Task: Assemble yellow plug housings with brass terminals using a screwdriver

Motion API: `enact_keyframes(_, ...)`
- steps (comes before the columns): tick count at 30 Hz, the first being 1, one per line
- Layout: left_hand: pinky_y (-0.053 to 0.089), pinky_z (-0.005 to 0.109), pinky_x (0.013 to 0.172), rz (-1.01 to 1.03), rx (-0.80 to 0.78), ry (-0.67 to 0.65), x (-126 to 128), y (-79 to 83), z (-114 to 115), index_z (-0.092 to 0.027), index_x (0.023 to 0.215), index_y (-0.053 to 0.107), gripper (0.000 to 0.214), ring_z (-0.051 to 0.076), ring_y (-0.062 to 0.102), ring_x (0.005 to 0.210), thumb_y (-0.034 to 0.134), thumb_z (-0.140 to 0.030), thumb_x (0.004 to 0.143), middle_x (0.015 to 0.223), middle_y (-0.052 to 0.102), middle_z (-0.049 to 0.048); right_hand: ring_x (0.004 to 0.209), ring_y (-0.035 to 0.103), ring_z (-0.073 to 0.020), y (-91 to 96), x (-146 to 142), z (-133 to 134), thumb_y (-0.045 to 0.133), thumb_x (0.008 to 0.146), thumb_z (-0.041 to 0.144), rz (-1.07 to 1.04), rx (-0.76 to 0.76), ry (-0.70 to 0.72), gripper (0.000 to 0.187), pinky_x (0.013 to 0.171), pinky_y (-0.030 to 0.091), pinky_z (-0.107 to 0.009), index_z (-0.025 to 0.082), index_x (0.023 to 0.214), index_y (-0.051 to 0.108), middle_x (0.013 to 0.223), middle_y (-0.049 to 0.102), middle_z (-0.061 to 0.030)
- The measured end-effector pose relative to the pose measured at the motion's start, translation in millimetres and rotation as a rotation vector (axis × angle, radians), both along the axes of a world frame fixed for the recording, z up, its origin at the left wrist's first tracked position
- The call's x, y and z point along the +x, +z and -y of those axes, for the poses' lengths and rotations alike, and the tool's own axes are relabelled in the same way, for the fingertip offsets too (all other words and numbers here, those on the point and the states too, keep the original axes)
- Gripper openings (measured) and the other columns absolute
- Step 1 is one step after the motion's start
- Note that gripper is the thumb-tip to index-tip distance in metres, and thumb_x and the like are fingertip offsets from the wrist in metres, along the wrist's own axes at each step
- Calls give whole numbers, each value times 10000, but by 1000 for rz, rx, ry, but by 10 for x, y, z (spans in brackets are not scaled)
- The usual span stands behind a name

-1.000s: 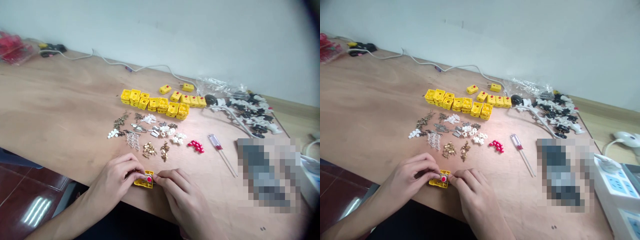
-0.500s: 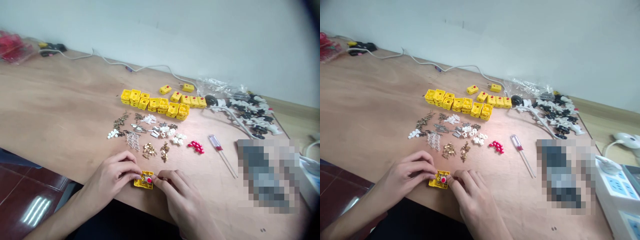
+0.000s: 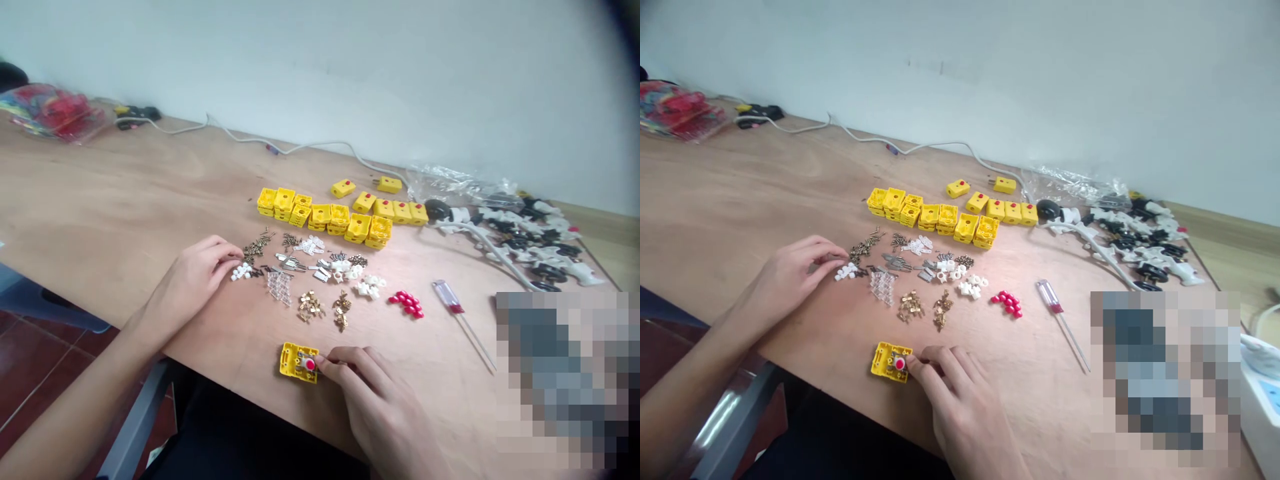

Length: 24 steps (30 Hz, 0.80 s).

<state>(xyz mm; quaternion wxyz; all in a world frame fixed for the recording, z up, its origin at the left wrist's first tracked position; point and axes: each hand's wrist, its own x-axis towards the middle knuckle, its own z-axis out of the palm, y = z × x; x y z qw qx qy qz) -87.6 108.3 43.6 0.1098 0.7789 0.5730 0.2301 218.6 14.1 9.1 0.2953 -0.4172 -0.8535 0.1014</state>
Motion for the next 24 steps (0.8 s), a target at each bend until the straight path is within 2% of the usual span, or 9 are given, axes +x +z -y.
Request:
enact_keyframes(4,509,293,823,-59,46,-164,-21,-42,-77,-190,1103,722,229,184,675,943,508,-175,1024,1097,665,46,762,650,-163,3,-2,-23,396,1067,110,-9,5,5,301,662,525,-276,183,1004,682,909,720,-64)
enact_keyframes(6,509,303,807,-109,60,-200,-7,-44,-88,-201,1122,732,290,195,669,954,475,-136,1006,1112,645,55,773,655,-164,2,-4,-20,405,1066,114,-10,5,1,293,668,527,-277,183,1007,683,916,723,-65)
enact_keyframes(12,507,332,775,-268,58,-212,34,-27,-159,-225,1064,769,380,230,655,983,444,-64,948,1125,642,76,800,656,-163,3,-4,5,418,1069,129,-1,-16,-1,273,691,530,-281,183,1014,680,940,719,-62)
enact_keyframes(20,502,331,805,-337,25,-252,55,41,-242,-198,1037,759,376,245,622,1018,415,-84,936,1116,651,96,862,646,-169,-32,36,41,408,1051,68,-15,-102,38,291,742,537,-300,194,1145,653,1003,705,-56)
enact_keyframes(24,467,308,767,-389,3,-283,45,100,-300,-228,1019,753,355,237,614,1013,432,-98,943,1134,651,77,884,645,-178,-53,49,56,398,1049,70,-11,-140,37,304,759,538,-314,204,1147,652,1025,697,-60)
